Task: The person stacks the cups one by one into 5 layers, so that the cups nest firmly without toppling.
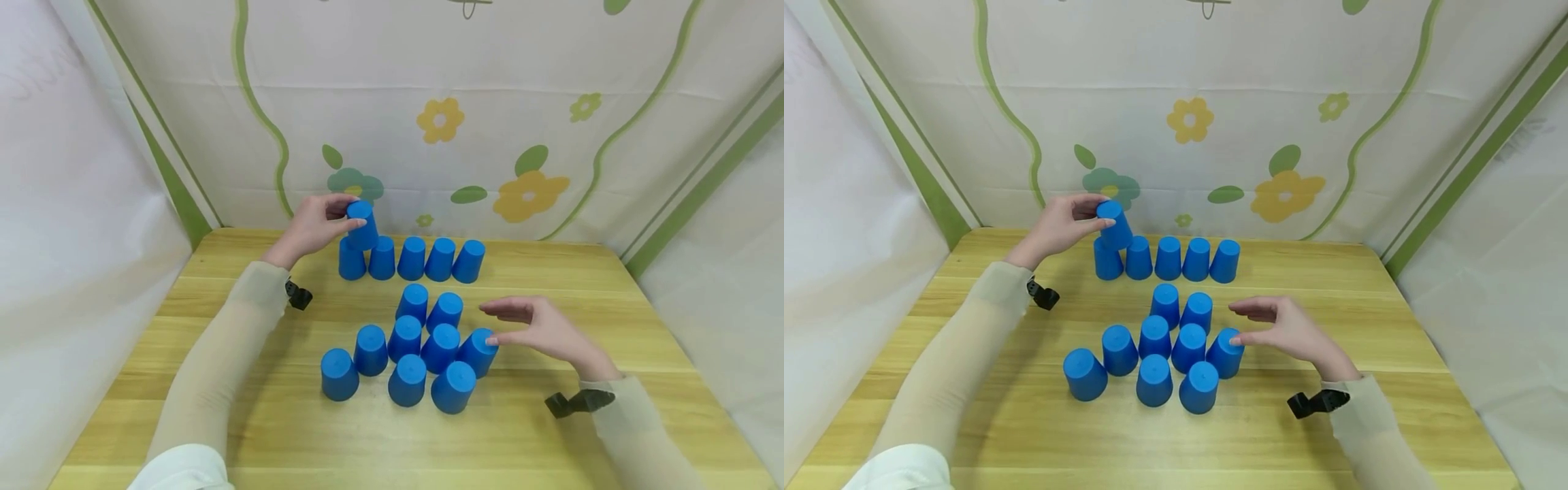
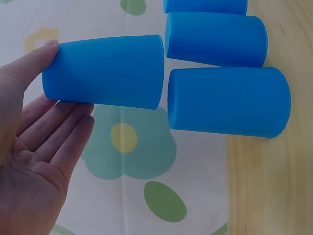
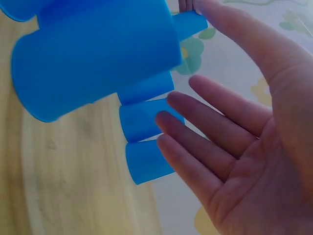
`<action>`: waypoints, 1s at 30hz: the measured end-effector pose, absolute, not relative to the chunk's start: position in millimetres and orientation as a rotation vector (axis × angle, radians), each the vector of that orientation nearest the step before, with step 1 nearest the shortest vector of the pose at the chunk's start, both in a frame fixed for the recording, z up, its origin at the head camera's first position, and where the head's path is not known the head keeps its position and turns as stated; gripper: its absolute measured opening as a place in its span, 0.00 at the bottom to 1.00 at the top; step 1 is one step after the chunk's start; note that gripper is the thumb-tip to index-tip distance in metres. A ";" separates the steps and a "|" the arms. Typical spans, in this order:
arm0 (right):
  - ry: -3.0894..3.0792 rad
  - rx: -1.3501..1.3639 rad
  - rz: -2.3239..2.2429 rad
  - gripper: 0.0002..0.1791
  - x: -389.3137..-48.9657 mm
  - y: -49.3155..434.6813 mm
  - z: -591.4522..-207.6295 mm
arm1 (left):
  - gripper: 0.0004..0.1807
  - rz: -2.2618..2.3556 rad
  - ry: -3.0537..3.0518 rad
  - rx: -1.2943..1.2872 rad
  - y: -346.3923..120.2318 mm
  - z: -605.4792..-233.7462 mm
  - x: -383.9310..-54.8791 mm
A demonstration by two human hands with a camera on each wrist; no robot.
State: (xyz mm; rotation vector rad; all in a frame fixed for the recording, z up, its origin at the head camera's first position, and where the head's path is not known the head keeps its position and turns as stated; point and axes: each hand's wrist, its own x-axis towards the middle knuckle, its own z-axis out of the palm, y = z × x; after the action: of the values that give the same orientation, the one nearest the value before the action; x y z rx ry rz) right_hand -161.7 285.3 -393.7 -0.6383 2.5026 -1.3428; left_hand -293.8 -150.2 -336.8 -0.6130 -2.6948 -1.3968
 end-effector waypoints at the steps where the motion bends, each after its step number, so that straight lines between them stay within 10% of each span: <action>1: 2.505 -0.649 -1.327 0.29 -159.7 284.9 -394.8 | 0.31 -1.390 -2.698 -0.614 -150.1 -337.2 -294.7; 30: 2.572 -0.558 -1.481 0.23 -150.9 287.0 -405.8 | 0.32 -1.473 -2.654 -0.591 -147.4 -353.5 -304.9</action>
State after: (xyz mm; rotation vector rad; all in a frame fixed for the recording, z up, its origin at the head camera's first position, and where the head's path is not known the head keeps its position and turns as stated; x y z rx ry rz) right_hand -150.9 287.0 -405.8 -0.5575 2.5718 -1.4812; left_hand -304.9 -147.4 -353.5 -0.5909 -2.6535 -1.4728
